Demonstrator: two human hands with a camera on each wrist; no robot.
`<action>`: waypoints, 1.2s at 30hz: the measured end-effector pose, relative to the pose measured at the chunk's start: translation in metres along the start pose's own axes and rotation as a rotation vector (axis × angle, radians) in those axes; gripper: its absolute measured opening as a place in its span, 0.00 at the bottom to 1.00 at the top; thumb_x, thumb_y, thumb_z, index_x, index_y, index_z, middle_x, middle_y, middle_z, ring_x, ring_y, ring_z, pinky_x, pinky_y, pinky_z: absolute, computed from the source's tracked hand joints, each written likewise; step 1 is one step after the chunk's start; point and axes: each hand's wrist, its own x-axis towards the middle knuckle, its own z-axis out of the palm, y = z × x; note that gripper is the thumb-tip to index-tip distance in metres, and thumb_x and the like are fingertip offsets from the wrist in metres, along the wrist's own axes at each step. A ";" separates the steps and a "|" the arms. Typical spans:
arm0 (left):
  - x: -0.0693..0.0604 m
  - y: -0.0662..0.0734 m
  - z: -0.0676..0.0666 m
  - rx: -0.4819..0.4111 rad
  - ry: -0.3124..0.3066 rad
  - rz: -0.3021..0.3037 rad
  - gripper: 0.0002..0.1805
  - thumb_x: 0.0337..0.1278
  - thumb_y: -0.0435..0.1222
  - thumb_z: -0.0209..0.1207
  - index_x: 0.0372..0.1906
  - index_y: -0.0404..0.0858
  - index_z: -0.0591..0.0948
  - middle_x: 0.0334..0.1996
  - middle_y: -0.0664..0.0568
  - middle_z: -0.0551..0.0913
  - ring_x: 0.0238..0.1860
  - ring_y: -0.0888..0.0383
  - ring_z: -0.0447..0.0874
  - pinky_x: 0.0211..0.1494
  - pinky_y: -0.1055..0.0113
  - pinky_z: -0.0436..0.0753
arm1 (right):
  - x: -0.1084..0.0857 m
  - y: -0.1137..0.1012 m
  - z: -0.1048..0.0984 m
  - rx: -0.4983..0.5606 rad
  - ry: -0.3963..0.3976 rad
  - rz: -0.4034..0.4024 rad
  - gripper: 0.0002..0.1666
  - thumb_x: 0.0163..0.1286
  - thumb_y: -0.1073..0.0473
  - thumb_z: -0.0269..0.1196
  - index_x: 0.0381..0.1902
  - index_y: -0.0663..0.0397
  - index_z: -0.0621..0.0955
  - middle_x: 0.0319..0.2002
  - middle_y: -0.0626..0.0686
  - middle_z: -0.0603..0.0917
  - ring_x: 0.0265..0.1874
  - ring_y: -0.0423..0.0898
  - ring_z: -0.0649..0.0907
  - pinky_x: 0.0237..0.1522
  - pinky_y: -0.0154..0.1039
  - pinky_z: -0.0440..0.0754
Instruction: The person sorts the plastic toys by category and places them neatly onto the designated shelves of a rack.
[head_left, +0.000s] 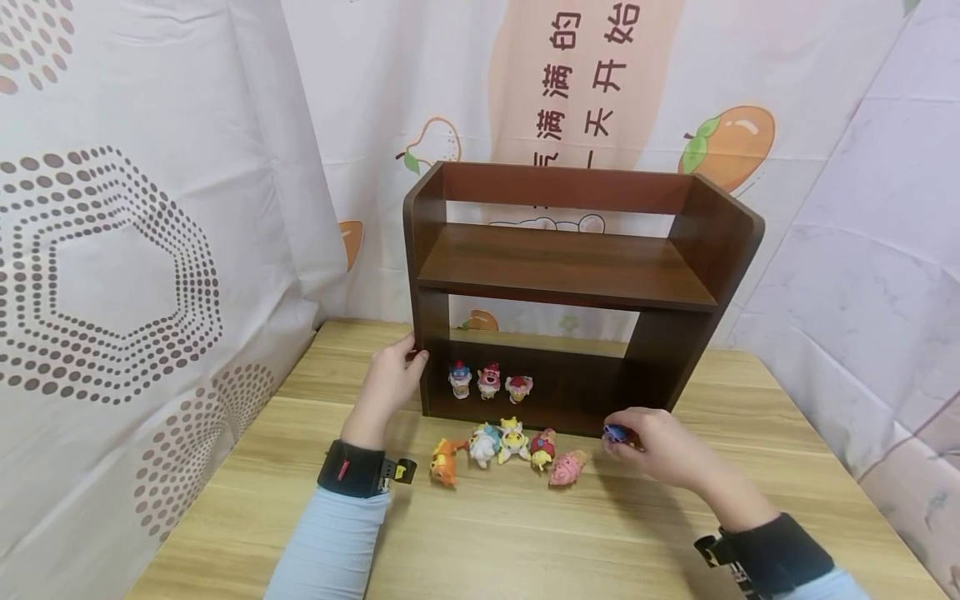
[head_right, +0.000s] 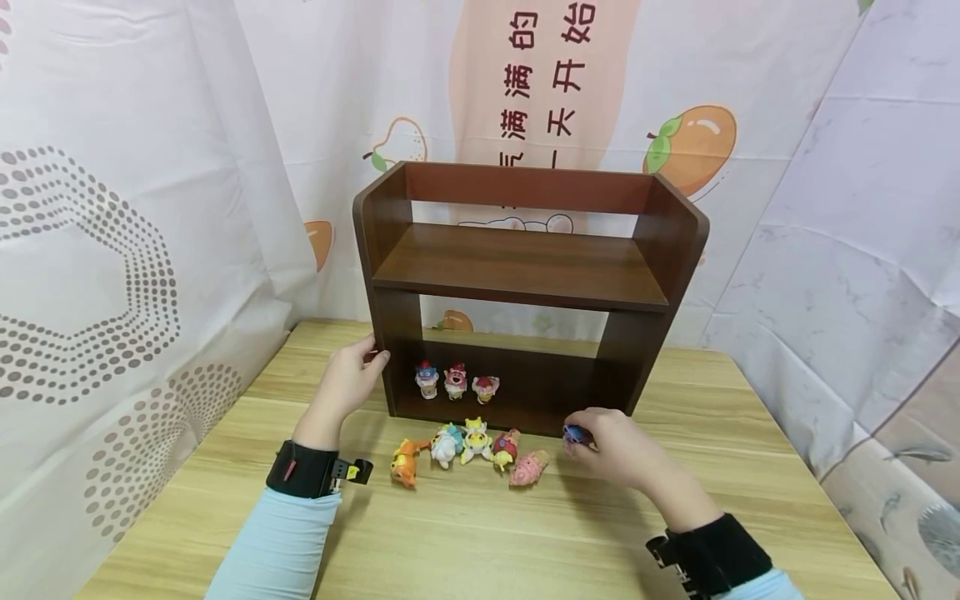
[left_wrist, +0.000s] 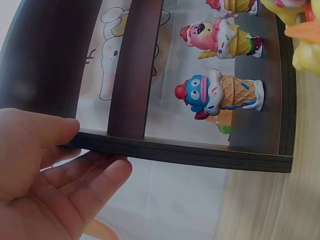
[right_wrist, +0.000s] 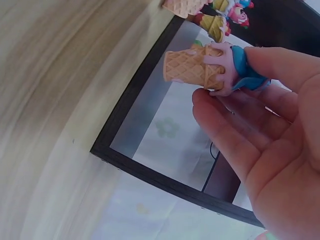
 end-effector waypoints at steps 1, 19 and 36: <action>0.000 0.000 0.000 0.000 -0.001 0.001 0.27 0.76 0.38 0.54 0.74 0.34 0.71 0.66 0.37 0.76 0.57 0.42 0.83 0.56 0.49 0.83 | 0.000 0.000 -0.001 0.001 0.003 0.005 0.11 0.62 0.63 0.74 0.42 0.56 0.86 0.36 0.41 0.84 0.35 0.35 0.81 0.36 0.39 0.85; 0.001 -0.001 0.000 -0.002 0.003 0.007 0.27 0.75 0.39 0.55 0.73 0.33 0.71 0.66 0.37 0.75 0.56 0.41 0.84 0.56 0.49 0.83 | -0.005 0.004 -0.017 0.122 0.019 0.099 0.10 0.64 0.61 0.73 0.42 0.57 0.86 0.31 0.38 0.83 0.27 0.32 0.81 0.29 0.32 0.82; 0.001 -0.002 0.001 0.000 0.022 0.016 0.26 0.75 0.38 0.56 0.71 0.33 0.73 0.64 0.37 0.78 0.55 0.42 0.85 0.55 0.49 0.84 | -0.011 0.011 -0.035 0.111 0.024 0.158 0.11 0.60 0.66 0.71 0.42 0.58 0.86 0.33 0.42 0.85 0.29 0.34 0.83 0.28 0.33 0.83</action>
